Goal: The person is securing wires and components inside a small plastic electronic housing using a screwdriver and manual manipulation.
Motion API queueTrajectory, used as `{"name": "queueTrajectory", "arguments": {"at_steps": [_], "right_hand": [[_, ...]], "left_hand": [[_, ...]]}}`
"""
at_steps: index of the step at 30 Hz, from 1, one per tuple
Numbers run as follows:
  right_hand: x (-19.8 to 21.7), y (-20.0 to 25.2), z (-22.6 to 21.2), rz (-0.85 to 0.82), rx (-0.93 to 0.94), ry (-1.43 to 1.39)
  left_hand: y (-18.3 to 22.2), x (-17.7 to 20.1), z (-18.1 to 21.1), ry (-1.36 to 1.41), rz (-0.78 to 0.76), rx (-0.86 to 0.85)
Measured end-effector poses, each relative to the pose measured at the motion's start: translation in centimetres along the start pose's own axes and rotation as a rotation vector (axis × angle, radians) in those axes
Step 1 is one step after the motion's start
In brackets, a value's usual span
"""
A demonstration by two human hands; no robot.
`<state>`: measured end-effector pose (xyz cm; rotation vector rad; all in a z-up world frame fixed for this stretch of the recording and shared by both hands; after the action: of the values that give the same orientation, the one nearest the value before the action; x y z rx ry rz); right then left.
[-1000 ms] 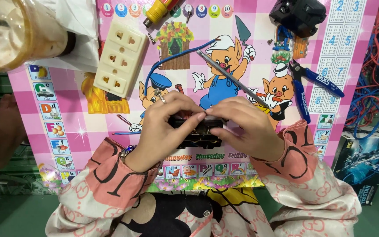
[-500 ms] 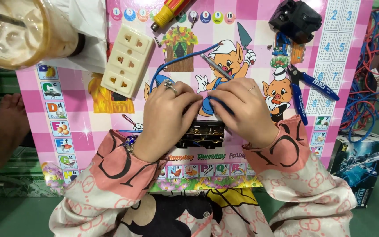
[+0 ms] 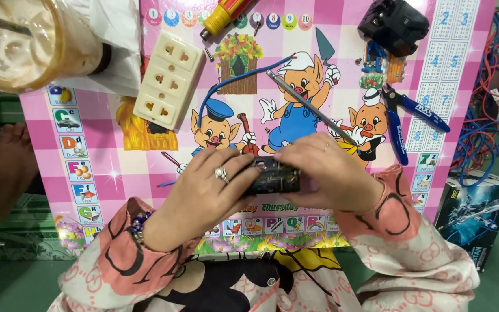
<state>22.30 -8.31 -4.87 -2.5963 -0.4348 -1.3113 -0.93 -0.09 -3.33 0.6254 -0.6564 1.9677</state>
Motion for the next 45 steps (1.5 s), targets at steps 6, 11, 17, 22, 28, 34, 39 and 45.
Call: {"name": "queueTrajectory", "arguments": {"at_steps": [6,11,17,22,28,34,39,45], "right_hand": [[0.9,-1.0,0.9,-0.022,-0.052,-0.028],[1.0,-0.4,1.0,0.008,-0.024,-0.017],[2.1,-1.0,-0.5,0.028,-0.009,-0.055],[3.7,-2.7,-1.4,-0.11,-0.064,-0.133],[2.9,-3.6,-2.8,-0.173,-0.003,-0.044],[3.3,-3.6,-3.2,-0.126,0.007,-0.005],[2.9,-3.4,-2.8,-0.173,0.026,-0.031],[3.3,-4.0,-2.8,-0.222,0.025,-0.065]], "left_hand": [[-3.0,1.7,0.6,0.087,-0.033,-0.04],[-2.5,0.2,-0.4,0.103,-0.014,-0.088],[-2.5,0.9,0.2,0.04,-0.011,-0.18],[-2.2,0.8,0.5,0.013,0.051,-0.233],[-2.1,1.0,1.2,0.038,0.098,-0.23],[-1.7,0.9,1.3,0.042,0.078,-0.233],[-1.6,0.9,1.1,0.083,0.088,-0.229],[-1.7,1.1,1.2,0.137,0.077,-0.23]]}}
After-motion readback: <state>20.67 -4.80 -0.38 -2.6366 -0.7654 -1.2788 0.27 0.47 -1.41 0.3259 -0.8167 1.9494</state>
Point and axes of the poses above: each hand's wrist, its own y-axis away from the middle knuckle, its own x-axis out of the back of the hand, z = x × y, the point moved 2 cm from there along -y, towards the middle knuckle, and after that the axes turned 13 degrees about y, right-handed, at the moved point
